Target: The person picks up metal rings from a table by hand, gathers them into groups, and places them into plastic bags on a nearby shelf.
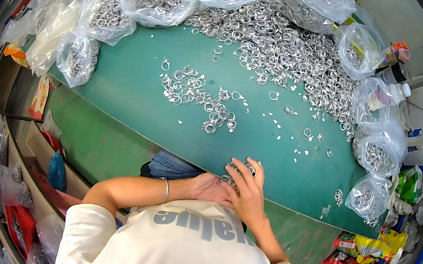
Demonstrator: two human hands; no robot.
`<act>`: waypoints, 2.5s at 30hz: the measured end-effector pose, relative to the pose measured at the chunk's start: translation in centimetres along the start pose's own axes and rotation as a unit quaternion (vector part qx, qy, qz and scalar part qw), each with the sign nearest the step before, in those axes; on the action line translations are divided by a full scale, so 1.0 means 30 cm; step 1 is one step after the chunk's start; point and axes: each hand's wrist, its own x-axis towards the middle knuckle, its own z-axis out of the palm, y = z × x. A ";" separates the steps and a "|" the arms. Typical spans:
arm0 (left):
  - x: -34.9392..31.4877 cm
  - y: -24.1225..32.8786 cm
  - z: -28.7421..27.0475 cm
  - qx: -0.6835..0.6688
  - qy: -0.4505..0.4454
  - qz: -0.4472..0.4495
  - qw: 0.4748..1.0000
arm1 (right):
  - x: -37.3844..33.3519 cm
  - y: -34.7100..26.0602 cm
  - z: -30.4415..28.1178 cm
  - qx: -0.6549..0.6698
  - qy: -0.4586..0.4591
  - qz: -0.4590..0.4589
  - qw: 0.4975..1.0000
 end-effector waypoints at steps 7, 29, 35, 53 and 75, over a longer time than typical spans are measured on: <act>0.009 -0.007 0.088 0.017 -0.031 -0.058 0.998 | -0.090 -0.027 0.079 0.044 -0.024 -0.089 0.995; -0.163 0.031 0.457 0.154 0.225 0.171 0.947 | 0.177 -0.031 -0.022 0.187 0.114 0.085 0.972; -0.130 0.091 0.460 0.197 0.201 0.166 0.945 | 0.236 0.012 -0.005 0.174 0.106 0.145 0.968; -0.107 0.135 0.495 0.204 0.320 0.149 0.913 | 0.294 0.088 -0.035 -0.038 0.105 0.130 0.985; -0.118 0.169 0.429 0.055 0.126 0.193 0.972 | 0.276 0.046 -0.013 0.156 0.192 0.175 0.953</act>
